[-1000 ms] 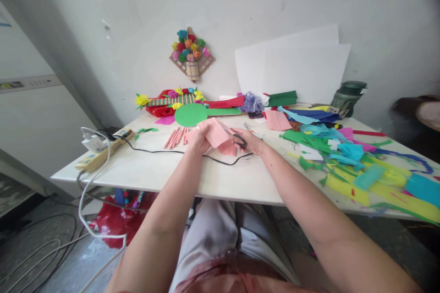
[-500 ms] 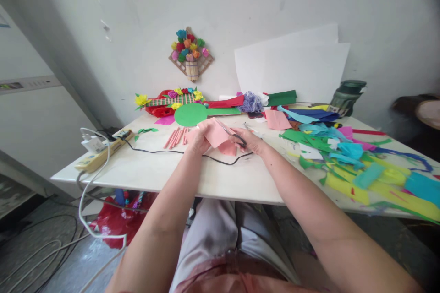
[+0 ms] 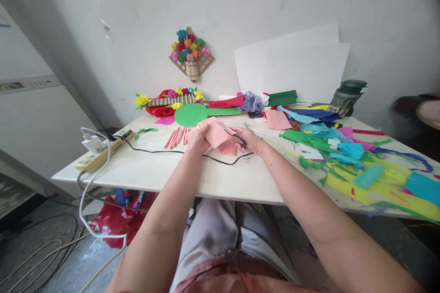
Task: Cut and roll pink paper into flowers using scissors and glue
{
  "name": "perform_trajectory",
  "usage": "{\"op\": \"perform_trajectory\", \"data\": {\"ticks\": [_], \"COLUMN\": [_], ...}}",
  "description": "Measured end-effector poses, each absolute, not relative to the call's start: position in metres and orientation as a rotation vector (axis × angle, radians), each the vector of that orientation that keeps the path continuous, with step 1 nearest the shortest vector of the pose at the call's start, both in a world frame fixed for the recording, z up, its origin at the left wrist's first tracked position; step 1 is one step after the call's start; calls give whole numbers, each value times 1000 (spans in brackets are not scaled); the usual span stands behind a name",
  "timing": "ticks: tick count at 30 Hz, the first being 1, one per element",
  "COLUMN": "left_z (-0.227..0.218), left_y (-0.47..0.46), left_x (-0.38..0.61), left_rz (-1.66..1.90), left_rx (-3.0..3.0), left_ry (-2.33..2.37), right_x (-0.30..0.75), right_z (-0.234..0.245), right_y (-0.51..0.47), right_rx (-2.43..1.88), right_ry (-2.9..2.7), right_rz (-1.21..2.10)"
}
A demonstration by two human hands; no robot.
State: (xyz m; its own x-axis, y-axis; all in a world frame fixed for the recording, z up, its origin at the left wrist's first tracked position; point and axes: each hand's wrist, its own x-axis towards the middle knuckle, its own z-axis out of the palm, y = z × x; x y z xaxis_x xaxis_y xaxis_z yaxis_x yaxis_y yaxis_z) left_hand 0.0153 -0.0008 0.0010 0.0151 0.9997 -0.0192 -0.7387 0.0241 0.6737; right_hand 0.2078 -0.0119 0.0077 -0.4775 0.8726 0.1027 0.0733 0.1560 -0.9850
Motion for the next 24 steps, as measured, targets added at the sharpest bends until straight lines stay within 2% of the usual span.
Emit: {"op": "perform_trajectory", "data": {"ticks": [24], "left_z": [-3], "left_y": [0], "left_x": [13], "left_rz": [1388], "left_rx": [692], "left_ry": [516], "right_x": [211], "right_z": [9], "right_y": [-19], "right_rx": [-921], "right_ry": [-1800], "right_rz": [1421]}}
